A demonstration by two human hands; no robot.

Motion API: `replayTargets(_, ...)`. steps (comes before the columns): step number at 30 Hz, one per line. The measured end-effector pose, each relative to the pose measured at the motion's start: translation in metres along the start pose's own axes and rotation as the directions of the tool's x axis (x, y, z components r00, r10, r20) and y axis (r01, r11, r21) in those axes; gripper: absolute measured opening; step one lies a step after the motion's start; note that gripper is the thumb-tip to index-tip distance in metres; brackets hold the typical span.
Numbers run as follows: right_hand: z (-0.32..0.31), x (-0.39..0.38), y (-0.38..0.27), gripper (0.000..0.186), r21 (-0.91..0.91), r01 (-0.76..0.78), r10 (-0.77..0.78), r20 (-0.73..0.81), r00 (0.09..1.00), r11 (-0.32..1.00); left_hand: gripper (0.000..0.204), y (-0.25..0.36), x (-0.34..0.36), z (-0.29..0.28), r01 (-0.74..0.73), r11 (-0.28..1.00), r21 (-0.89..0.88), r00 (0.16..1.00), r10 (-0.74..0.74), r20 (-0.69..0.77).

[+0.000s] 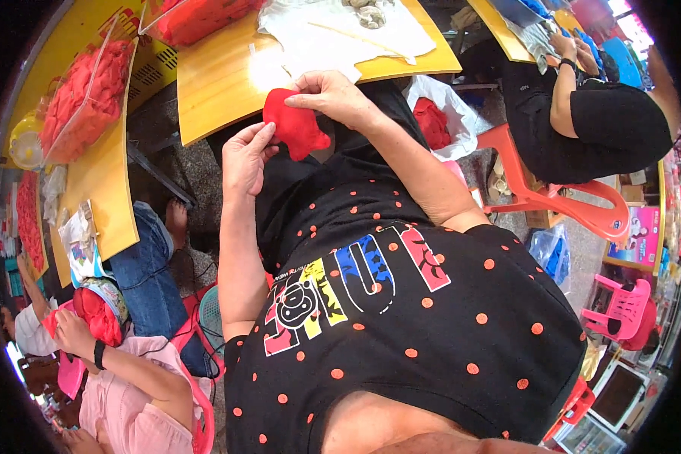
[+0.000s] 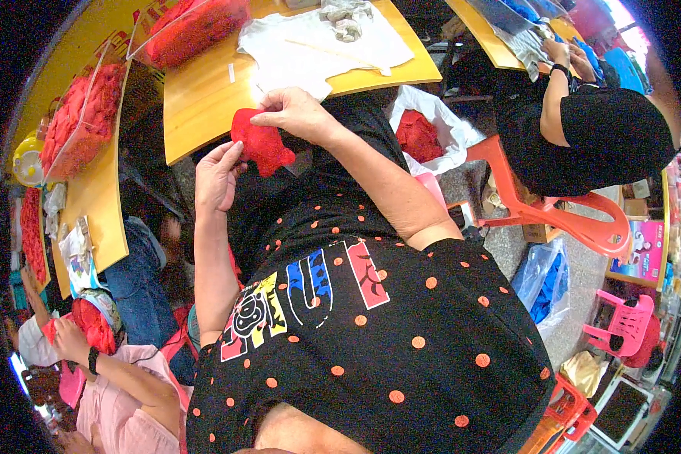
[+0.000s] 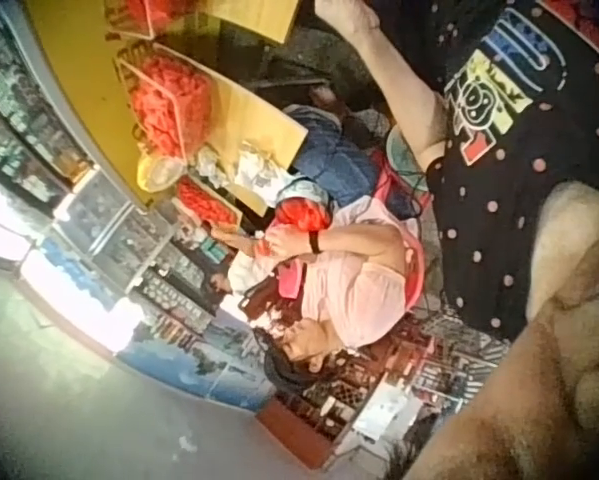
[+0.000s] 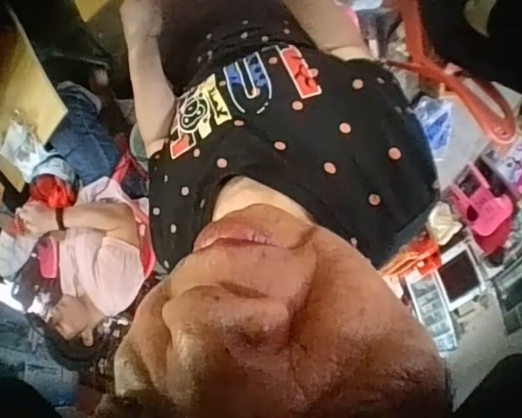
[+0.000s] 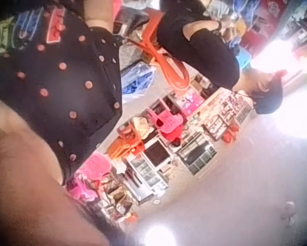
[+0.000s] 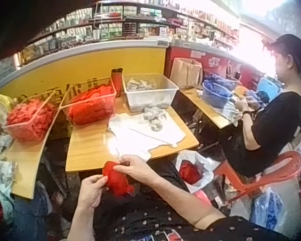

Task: Stuffing and shaping small red fabric items using a wooden stick in a workshop environment.

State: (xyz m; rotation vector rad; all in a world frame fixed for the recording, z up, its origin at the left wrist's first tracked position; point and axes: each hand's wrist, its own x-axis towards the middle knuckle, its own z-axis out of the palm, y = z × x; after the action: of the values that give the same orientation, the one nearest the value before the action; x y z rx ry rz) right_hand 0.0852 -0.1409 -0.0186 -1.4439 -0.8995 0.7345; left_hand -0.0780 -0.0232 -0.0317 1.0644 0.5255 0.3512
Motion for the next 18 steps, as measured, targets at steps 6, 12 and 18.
replayTargets(6,0.021,-0.015,-0.027,0.026,-0.663,0.375,-0.558,-0.079,0.826,0.648,0.009,0.000,0.003,-0.002,0.013,0.997,-0.080,0.996,-0.020,-0.089)
replayTargets(12,0.036,-0.022,-0.028,0.026,-0.418,0.199,-0.195,0.051,0.979,0.887,0.010,-0.001,0.002,0.002,-0.037,0.989,-0.145,0.991,0.017,-0.136)
replayTargets(18,0.028,-0.010,0.001,0.024,-0.144,0.079,-0.074,0.040,0.996,0.986,0.011,-0.002,0.003,0.001,-0.062,0.978,-0.198,0.998,0.054,-0.045)
